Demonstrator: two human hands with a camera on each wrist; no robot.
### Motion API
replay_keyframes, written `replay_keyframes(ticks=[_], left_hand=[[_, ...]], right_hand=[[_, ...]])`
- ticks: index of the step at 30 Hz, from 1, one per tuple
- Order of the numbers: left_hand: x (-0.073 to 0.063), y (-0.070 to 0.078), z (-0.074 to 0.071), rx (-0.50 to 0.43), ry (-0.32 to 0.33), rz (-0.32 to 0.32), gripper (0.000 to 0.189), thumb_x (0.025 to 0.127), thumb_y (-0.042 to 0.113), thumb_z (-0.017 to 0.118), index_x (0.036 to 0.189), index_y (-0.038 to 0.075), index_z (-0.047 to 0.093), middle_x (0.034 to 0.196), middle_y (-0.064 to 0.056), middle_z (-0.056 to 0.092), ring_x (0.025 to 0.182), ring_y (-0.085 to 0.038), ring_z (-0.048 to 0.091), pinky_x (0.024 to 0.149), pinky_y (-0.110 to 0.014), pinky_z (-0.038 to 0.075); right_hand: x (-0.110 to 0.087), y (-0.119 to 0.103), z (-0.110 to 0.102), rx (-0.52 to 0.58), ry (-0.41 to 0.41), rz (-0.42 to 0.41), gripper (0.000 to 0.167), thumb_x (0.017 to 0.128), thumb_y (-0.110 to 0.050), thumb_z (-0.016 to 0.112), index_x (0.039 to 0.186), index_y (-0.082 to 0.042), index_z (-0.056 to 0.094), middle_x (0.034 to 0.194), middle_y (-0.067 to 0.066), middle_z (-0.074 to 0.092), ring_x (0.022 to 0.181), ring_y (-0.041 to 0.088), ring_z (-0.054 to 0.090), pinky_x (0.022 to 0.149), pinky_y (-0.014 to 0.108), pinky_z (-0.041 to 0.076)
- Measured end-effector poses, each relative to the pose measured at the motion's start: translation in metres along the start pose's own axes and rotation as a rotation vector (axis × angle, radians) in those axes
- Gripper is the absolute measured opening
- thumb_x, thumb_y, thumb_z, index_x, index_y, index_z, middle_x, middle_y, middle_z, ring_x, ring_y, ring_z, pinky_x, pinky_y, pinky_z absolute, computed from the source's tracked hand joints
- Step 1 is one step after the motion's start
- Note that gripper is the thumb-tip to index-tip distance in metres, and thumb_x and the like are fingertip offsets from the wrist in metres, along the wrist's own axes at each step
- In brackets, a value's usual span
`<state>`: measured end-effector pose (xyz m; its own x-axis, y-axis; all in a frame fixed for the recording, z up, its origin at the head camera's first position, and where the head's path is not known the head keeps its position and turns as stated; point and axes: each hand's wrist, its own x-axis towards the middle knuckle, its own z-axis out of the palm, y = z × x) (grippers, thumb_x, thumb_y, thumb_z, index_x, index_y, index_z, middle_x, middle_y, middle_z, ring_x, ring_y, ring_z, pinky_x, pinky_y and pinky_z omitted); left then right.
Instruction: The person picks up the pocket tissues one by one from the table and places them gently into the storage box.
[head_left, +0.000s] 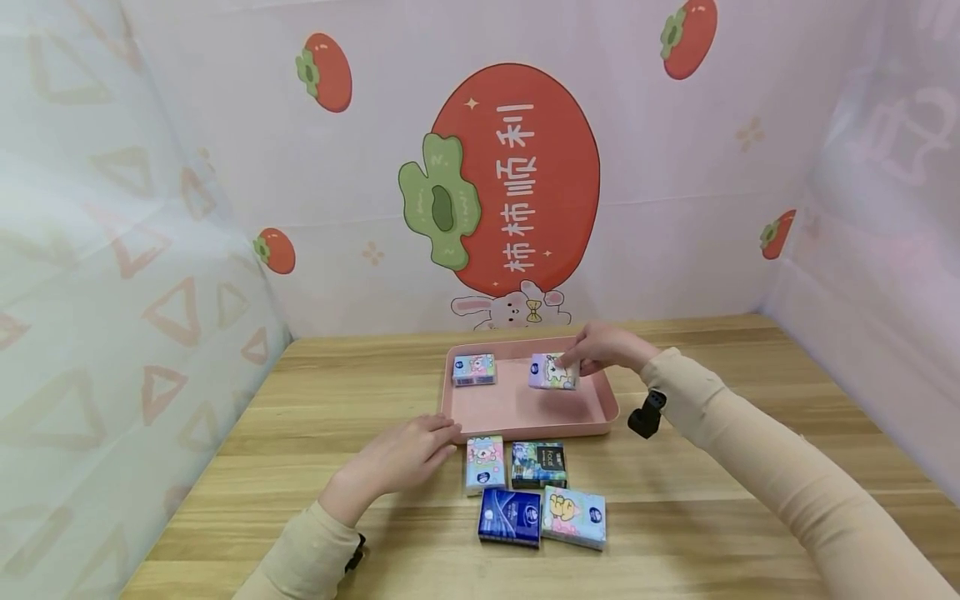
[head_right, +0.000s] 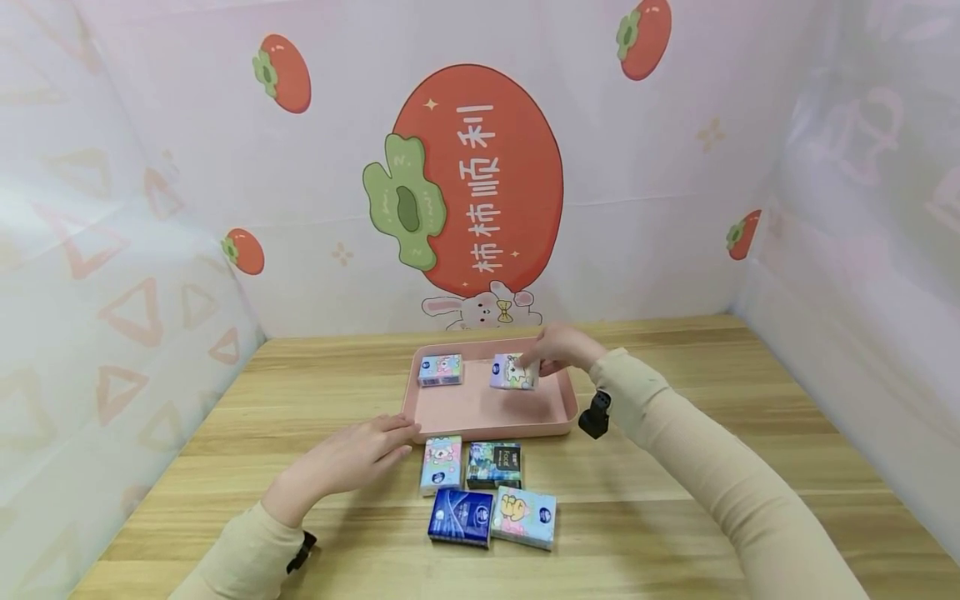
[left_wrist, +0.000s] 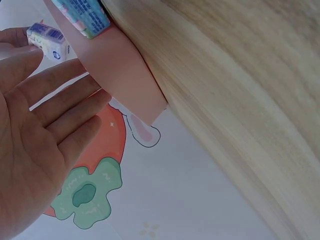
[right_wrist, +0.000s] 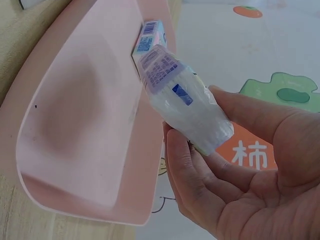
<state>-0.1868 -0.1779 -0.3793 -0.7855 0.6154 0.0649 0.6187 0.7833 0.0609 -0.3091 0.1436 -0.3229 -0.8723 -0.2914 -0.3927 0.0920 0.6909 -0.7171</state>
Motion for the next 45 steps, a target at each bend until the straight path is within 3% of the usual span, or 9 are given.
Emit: replay_keyframes(ticks=[3,9,32,37,40,45], left_hand=[[0.0,0.0,0.0,0.007,-0.002,-0.001,0.037,0.098,0.029,0.05,0.126,0.007,0.06,0.131,-0.014,0.059,0.123,-0.03,0.054,0.104,-0.046,0.046],[0.0,0.001,-0.001,0.003,-0.002,-0.001,0.037,0.098,0.028,0.051,0.126,0.006,0.061,0.13,-0.014,0.059,0.122,-0.03,0.055,0.103,-0.045,0.046],[-0.001,0.001,-0.001,0.025,-0.005,-0.001,0.037,0.097,0.028,0.052,0.126,0.006,0.06,0.13,-0.014,0.059,0.123,-0.031,0.054,0.103,-0.046,0.046],[0.0,0.001,-0.001,0.019,-0.014,-0.008,0.038,0.098,0.03,0.049,0.128,0.007,0.06,0.132,-0.013,0.058,0.124,-0.03,0.053,0.105,-0.045,0.045],[0.0,0.001,-0.001,0.02,-0.016,-0.005,0.039,0.098,0.03,0.049,0.128,0.007,0.059,0.132,-0.013,0.058,0.124,-0.03,0.053,0.105,-0.045,0.045],[0.0,0.001,-0.001,0.021,-0.017,-0.008,0.039,0.098,0.03,0.049,0.128,0.007,0.059,0.131,-0.013,0.058,0.123,-0.03,0.053,0.104,-0.045,0.045]], right_hand=[[0.003,0.0,0.0,0.016,0.007,0.008,0.032,0.085,-0.024,0.072,0.102,0.003,0.068,0.086,0.006,0.072,0.071,0.014,0.064,0.079,0.029,0.058],[0.008,-0.002,0.0,0.035,0.017,0.009,0.028,0.084,-0.024,0.072,0.096,0.002,0.068,0.079,0.003,0.07,0.063,0.01,0.058,0.066,0.021,0.056],[0.035,-0.003,0.007,0.105,0.048,0.028,0.026,0.082,-0.026,0.074,0.09,-0.001,0.068,0.075,0.002,0.065,0.066,0.014,0.057,0.075,0.028,0.056],[0.042,-0.003,0.009,0.11,0.059,0.027,0.025,0.081,-0.025,0.076,0.084,-0.002,0.068,0.073,0.001,0.064,0.067,0.015,0.057,0.07,0.026,0.055],[0.045,-0.003,0.01,0.115,0.062,0.026,0.025,0.081,-0.025,0.076,0.086,-0.002,0.07,0.074,0.001,0.064,0.068,0.016,0.056,0.073,0.028,0.055],[0.05,-0.004,0.012,0.142,0.066,0.053,0.029,0.081,-0.025,0.075,0.096,-0.001,0.07,0.081,0.002,0.065,0.075,0.017,0.057,0.09,0.037,0.053]])
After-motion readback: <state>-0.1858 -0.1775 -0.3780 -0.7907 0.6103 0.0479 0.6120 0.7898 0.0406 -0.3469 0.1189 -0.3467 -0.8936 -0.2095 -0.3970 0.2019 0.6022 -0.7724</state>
